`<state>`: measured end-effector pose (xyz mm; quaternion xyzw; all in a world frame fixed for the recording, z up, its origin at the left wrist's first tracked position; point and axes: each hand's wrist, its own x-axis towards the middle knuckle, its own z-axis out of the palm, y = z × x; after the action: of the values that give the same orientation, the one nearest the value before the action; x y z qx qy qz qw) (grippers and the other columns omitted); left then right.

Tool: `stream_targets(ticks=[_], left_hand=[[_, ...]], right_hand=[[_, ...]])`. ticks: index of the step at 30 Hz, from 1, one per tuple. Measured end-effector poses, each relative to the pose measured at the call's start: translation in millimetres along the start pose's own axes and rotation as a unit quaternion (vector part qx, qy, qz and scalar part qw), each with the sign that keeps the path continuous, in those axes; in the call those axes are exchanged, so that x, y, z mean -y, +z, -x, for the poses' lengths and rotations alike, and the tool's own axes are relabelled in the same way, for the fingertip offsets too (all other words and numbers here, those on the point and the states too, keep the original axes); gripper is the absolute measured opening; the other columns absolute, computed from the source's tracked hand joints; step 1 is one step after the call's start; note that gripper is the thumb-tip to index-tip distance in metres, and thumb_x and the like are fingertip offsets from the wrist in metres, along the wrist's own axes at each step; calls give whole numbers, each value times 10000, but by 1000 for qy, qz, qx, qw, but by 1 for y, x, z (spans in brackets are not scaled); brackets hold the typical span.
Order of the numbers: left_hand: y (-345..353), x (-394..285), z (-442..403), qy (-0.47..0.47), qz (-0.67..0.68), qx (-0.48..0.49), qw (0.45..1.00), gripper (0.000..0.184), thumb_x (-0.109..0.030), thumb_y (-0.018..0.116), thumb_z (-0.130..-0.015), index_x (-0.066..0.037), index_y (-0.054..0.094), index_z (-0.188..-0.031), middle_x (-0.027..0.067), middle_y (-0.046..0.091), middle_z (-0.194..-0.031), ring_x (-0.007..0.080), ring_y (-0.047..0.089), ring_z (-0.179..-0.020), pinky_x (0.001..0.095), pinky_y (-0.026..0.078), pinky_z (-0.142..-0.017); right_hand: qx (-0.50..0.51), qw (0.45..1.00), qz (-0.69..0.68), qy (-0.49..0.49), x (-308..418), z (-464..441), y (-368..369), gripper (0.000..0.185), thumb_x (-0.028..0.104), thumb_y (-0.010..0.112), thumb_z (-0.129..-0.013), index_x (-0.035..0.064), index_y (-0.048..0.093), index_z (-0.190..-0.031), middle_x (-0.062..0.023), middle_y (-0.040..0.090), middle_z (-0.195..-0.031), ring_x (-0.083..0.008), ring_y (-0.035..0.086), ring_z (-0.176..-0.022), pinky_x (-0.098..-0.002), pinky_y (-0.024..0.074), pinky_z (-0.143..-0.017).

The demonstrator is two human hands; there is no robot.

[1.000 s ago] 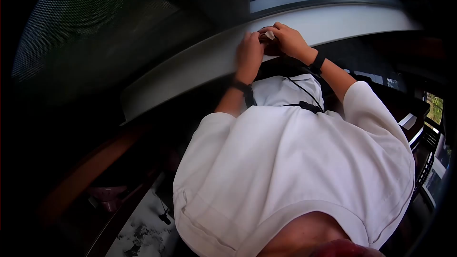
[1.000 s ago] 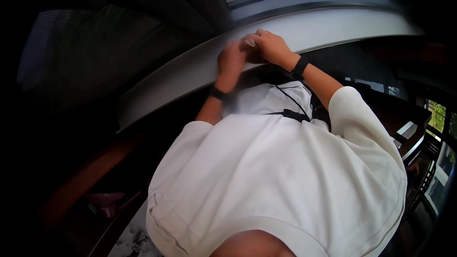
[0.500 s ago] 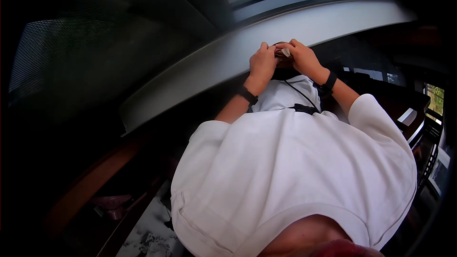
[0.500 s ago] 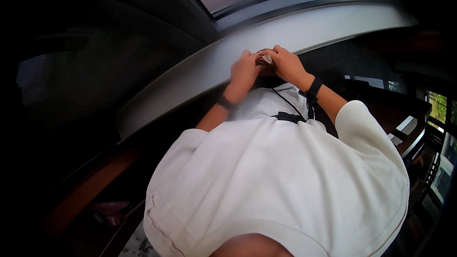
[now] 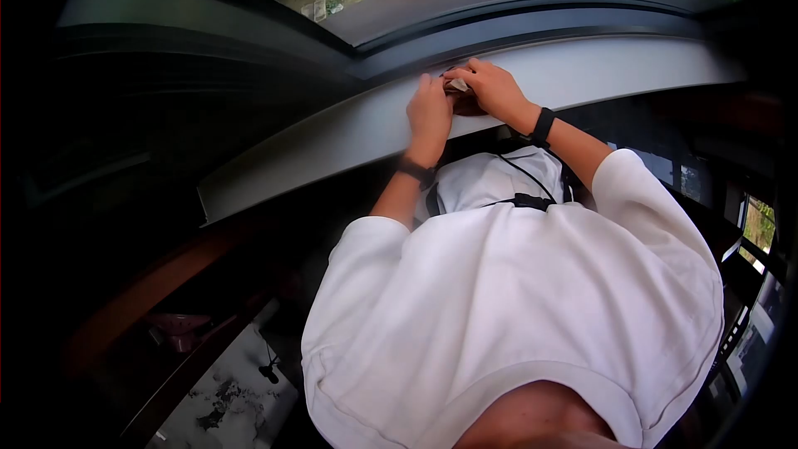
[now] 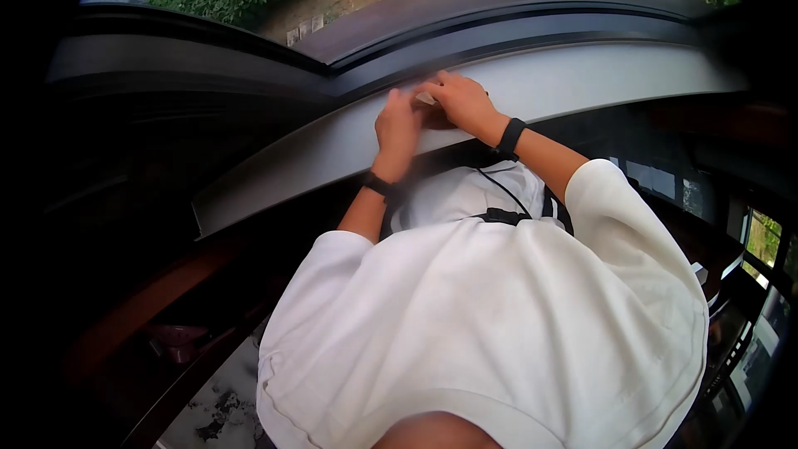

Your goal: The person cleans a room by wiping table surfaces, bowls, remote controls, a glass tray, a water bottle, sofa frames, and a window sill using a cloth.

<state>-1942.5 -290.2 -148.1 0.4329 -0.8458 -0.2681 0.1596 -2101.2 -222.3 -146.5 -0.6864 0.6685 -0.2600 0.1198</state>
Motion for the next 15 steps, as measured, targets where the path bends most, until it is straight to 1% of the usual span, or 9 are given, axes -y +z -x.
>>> stream_targets(ticks=[1, 3, 6, 8, 9, 10, 12, 14, 15], left_hand=[[4, -1, -1, 4, -1, -15, 1000, 227, -150, 721, -842, -84, 669, -1052, 127, 602, -1027, 381, 653, -883, 476, 537, -719], [13, -8, 1, -14, -14, 8, 1000, 237, -135, 724, -838, -86, 664, -1063, 126, 595, -1036, 383, 653, -884, 476, 537, -720], [14, -15, 21, -26, -6, 45, 999, 275, -103, 732, -824, -92, 655, -1087, 122, 586, -1044, 382, 650, -888, 477, 536, -717], [16, -25, 43, -21, 3, 67, 998, 334, -75, 746, -805, -94, 640, -1121, 115, 580, -1036, 377, 644, -894, 476, 536, -710], [17, -28, 53, -24, 13, 68, 997, 316, -85, 735, -813, -104, 656, -1118, 121, 584, -1011, 375, 641, -876, 469, 533, -703], [16, -33, 63, -26, 22, 69, 997, 298, -95, 724, -822, -113, 671, -1115, 126, 587, -986, 372, 637, -858, 462, 530, -696], [17, -35, 75, -26, 17, 69, 997, 285, -123, 717, -827, -130, 685, -1111, 126, 588, -937, 362, 633, -823, 442, 522, -675], [11, -48, 73, -70, 16, 95, 993, 285, -95, 717, -836, -105, 651, -1113, 125, 582, -1001, 368, 634, -872, 453, 526, -710], [11, -56, 70, -91, 15, 108, 990, 287, -81, 717, -840, -92, 634, -1114, 124, 579, -1033, 371, 635, -897, 458, 528, -727]], right_hand=[[-5, 1000, -3, -7, -3, 0, 0, 452, 143, 770, -779, 197, 651, -1212, -82, 602, -975, -309, 624, -904, -403, 525, -748], [-16, 1000, -10, -22, -12, 4, -6, 445, 145, 769, -782, 199, 655, -1209, -79, 599, -968, -309, 622, -898, -398, 521, -746], [26, 999, -26, -2, -3, 26, -13, 438, 124, 757, -787, 203, 657, -1205, -75, 590, -951, -307, 612, -877, -396, 514, -747], [40, 999, -30, 2, -2, 49, -14, 403, 112, 725, -809, 230, 649, -1187, -71, 575, -942, -299, 602, -871, -400, 510, -754], [48, 998, -32, 4, 0, 60, -15, 389, 106, 709, -820, 243, 645, -1179, -70, 567, -937, -294, 596, -868, -402, 507, -758], [52, 998, -37, 4, 3, 69, -17, 411, 47, 672, -822, 248, 646, -1179, -66, 561, -936, -283, 583, -863, -395, 500, -752], [61, 997, -42, -11, 6, 78, -15, 449, 12, 676, -805, 218, 652, -1202, -72, 571, -944, -289, 583, -857, -388, 498, -741], [96, 993, -61, -7, 4, 77, -24, 507, -53, 648, -783, 199, 653, -1222, -76, 569, -941, -290, 576, -860, -384, 494, -729], [96, 993, -73, -8, -2, 76, -26, 513, -54, 650, -779, 200, 652, -1225, -76, 565, -936, -291, 576, -858, -385, 493, -727]])
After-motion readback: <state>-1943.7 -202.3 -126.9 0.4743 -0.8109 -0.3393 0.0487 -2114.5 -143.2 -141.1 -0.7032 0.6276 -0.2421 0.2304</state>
